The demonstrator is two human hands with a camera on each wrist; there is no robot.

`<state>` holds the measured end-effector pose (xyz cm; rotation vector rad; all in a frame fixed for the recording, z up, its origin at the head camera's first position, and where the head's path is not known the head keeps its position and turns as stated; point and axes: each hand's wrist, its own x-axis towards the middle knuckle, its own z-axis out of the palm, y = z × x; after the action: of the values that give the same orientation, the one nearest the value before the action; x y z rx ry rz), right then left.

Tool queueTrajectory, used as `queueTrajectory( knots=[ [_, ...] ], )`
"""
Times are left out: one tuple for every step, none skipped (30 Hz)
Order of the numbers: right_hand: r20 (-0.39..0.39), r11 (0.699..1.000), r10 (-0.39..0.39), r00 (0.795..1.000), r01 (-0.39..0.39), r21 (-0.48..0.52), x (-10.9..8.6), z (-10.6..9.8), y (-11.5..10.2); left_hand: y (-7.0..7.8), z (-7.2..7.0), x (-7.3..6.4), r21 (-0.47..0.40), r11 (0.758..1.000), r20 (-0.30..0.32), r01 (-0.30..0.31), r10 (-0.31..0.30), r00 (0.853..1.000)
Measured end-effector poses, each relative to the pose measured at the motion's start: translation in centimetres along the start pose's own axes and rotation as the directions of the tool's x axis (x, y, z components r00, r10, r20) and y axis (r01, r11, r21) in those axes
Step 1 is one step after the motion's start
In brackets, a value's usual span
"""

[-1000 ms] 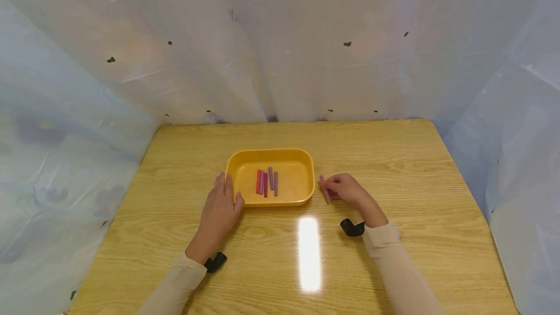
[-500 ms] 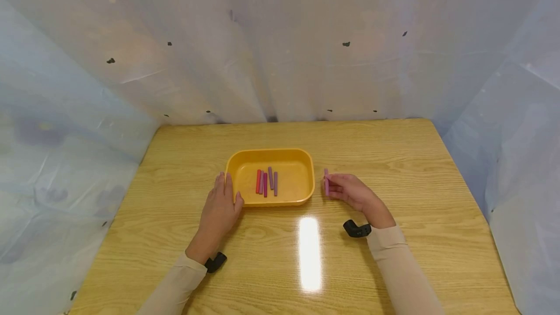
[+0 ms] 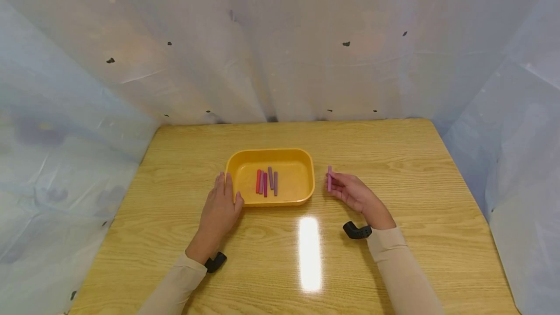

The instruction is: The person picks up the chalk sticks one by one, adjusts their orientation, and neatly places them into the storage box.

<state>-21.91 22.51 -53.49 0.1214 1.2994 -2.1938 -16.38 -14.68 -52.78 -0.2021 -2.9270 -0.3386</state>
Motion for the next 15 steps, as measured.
queueTrajectory(
  knots=[
    [-0.005,1.0,0.003,1.0,-0.003,0.0,0.01,0.01,0.03,-0.01,0.02,-0.01,-0.001,1.0,0.0,0.0,0.0,1.0],
    [-0.009,1.0,0.004,1.0,-0.004,-0.004,0.02,0.01,0.06,-0.02,0.02,-0.01,-0.002,1.0,0.002,0.0,0.0,1.0],
    [-0.015,1.0,0.002,1.0,-0.003,-0.006,0.04,0.01,0.1,-0.03,0.03,-0.02,-0.001,1.0,0.005,0.001,-0.001,1.0],
    [-0.024,1.0,-0.001,1.0,0.0,-0.008,0.05,0.02,0.14,-0.03,0.02,-0.02,-0.001,1.0,0.009,0.003,-0.003,1.0],
    [-0.031,1.0,-0.007,0.999,0.007,-0.014,0.07,0.03,0.19,-0.04,0.02,-0.02,-0.001,1.0,0.013,0.005,-0.005,1.0],
    [-0.041,1.0,-0.012,0.999,0.012,-0.015,0.09,0.02,0.23,-0.04,0.02,-0.02,0.0,1.0,0.017,0.006,-0.006,1.0],
    [-0.05,1.0,-0.018,0.999,0.017,-0.016,0.1,0.02,0.28,-0.05,0.02,-0.02,-0.001,1.0,0.018,0.007,-0.007,1.0],
    [-0.054,1.0,-0.024,0.998,0.023,-0.021,0.11,0.01,0.32,-0.05,0.02,-0.02,-0.001,1.0,0.021,0.007,-0.007,1.0],
    [-0.063,0.999,-0.028,0.998,0.026,-0.022,0.11,0.0,0.36,-0.05,0.02,-0.02,0.0,1.0,0.021,0.008,-0.008,1.0],
    [-0.071,0.999,-0.03,0.997,0.028,-0.025,0.12,-0.01,0.4,-0.05,0.02,-0.02,0.001,1.0,0.02,0.007,-0.007,1.0],
    [-0.078,0.999,-0.031,0.996,0.029,-0.03,0.11,-0.03,0.43,-0.05,0.03,-0.02,-0.001,1.0,0.016,0.005,-0.005,1.0],
    [-0.085,0.999,-0.031,0.996,0.029,-0.034,0.11,-0.07,0.47,-0.06,0.03,-0.01,-0.001,1.0,0.012,0.004,-0.004,1.0],
    [-0.092,0.999,-0.032,0.995,0.028,-0.039,0.1,-0.11,0.5,-0.07,0.03,-0.01,-0.001,1.0,0.008,0.001,-0.001,1.0],
    [-0.092,0.999,-0.032,0.995,0.028,-0.045,0.09,-0.15,0.52,-0.08,0.03,-0.01,0.001,1.0,0.005,0.0,0.0,1.0],
    [-0.098,0.999,-0.033,0.995,0.029,-0.045,0.07,-0.18,0.54,-0.08,0.02,-0.02,0.001,1.0,0.003,-0.001,0.001,1.0]
  ],
)
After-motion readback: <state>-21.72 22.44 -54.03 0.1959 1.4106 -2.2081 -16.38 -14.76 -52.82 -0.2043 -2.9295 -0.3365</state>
